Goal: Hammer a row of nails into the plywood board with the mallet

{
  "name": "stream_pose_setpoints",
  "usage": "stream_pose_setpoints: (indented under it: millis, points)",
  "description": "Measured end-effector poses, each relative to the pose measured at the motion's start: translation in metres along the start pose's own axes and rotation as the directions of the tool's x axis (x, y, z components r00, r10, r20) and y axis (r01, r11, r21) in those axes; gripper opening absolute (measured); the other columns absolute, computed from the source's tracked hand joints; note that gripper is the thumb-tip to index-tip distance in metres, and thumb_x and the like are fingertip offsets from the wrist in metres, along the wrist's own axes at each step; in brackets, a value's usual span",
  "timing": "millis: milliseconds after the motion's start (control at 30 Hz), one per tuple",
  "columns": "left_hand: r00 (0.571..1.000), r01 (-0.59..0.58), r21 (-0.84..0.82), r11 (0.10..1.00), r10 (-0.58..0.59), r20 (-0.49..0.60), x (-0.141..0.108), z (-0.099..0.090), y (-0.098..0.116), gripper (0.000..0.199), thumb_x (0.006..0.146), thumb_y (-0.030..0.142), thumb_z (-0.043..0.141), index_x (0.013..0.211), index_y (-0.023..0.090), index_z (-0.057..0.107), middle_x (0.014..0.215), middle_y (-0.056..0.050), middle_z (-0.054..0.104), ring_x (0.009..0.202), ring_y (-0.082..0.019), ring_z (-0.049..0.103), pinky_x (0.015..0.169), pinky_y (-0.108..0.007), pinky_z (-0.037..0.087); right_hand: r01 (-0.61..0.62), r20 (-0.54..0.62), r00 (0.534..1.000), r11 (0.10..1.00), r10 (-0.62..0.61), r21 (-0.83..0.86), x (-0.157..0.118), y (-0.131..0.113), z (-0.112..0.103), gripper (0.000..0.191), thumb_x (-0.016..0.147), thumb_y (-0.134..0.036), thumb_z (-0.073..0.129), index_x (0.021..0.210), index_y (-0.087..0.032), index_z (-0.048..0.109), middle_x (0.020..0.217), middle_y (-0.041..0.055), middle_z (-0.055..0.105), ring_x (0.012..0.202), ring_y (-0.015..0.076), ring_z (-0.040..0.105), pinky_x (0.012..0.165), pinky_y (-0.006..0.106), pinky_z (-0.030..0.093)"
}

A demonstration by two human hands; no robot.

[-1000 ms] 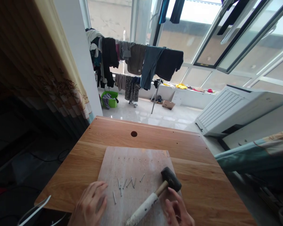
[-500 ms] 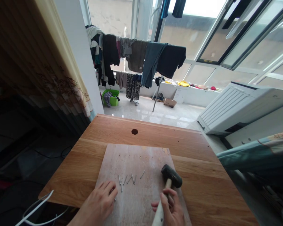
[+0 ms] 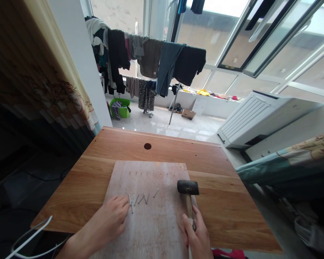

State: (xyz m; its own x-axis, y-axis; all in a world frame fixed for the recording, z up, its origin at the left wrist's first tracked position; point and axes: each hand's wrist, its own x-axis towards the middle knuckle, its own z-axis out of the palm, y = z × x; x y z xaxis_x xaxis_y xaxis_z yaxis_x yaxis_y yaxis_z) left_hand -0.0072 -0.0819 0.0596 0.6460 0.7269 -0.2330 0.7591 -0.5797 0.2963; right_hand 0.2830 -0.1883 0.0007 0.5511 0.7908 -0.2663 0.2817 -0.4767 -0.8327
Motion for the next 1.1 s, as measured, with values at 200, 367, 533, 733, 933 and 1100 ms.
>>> stream_pose_setpoints:
  millis: [200, 367, 533, 733, 933, 1100]
  points:
    - [0.987, 0.024, -0.204, 0.979, -0.055, -0.148, -0.015, 0.012, -0.001, 0.021, 0.081, 0.002, 0.049, 0.079, 0.021, 0.059, 0.085, -0.001, 0.068, 0.080, -0.019, 0.065, 0.072, -0.030, 0.047, 0.111, 0.038, 0.994, 0.943, -0.104, -0.315, 0.017, 0.000, -0.004, 0.081, 0.091, -0.064, 0.037, 0.146, -0.006, 0.048, 0.135, 0.0233, 0.067, 0.124, 0.0377, 0.065, 0.102, 0.046, 0.051]
    - [0.923, -0.085, -0.410, 0.908, -0.083, -0.375, -0.001, 0.021, 0.003, 0.025, 0.086, 0.010, 0.054, 0.104, 0.024, 0.064, 0.088, 0.001, 0.071, 0.082, -0.016, 0.068, 0.078, -0.026, 0.051, 0.134, 0.074, 0.991, 0.925, -0.116, -0.355, 0.016, -0.005, 0.002, 0.080, 0.094, -0.061, 0.033, 0.150, -0.005, 0.043, 0.137, 0.0261, 0.064, 0.121, 0.0402, 0.066, 0.100, 0.049, 0.051]
    - [0.838, -0.162, -0.507, 0.846, -0.154, -0.524, 0.046, 0.018, -0.001, 0.011, 0.087, 0.022, 0.056, 0.090, 0.023, 0.066, 0.084, 0.000, 0.072, 0.079, -0.016, 0.068, 0.077, -0.027, 0.054, 0.165, 0.049, 0.986, 0.904, -0.159, -0.394, 0.010, -0.018, 0.005, 0.074, 0.096, -0.055, 0.032, 0.149, -0.005, 0.044, 0.132, 0.0273, 0.066, 0.117, 0.0398, 0.069, 0.097, 0.048, 0.051]
    - [0.747, -0.069, -0.643, 0.763, -0.388, -0.540, 0.086, 0.020, -0.021, 0.016, 0.083, 0.033, 0.057, 0.089, 0.021, 0.067, 0.076, -0.001, 0.073, 0.068, -0.016, 0.068, 0.066, -0.026, 0.054, 0.195, 0.023, 0.978, 0.877, -0.206, -0.438, 0.008, -0.025, 0.008, 0.065, 0.099, -0.046, 0.035, 0.145, -0.003, 0.048, 0.122, 0.0275, 0.071, 0.112, 0.0385, 0.071, 0.093, 0.045, 0.052]
    - [0.729, -0.037, -0.619, 0.784, -0.403, -0.554, 0.085, 0.029, -0.022, 0.012, 0.083, 0.031, 0.057, 0.088, 0.022, 0.064, 0.075, 0.001, 0.070, 0.067, -0.015, 0.066, 0.068, -0.026, 0.053, 0.219, 0.039, 0.973, 0.861, -0.227, -0.458, 0.010, -0.026, 0.008, 0.063, 0.099, -0.044, 0.040, 0.147, -0.005, 0.047, 0.122, 0.0239, 0.073, 0.110, 0.0352, 0.072, 0.095, 0.042, 0.051]
    - [0.727, -0.039, -0.608, 0.793, -0.395, -0.562, 0.086, 0.028, -0.020, 0.011, 0.084, 0.029, 0.057, 0.087, 0.021, 0.064, 0.075, 0.001, 0.070, 0.067, -0.015, 0.065, 0.068, -0.026, 0.052, 0.238, 0.053, 0.969, 0.855, -0.241, -0.460, 0.009, -0.029, 0.006, 0.062, 0.101, -0.046, 0.038, 0.148, -0.007, 0.047, 0.125, 0.0229, 0.072, 0.110, 0.0351, 0.071, 0.094, 0.042, 0.051]
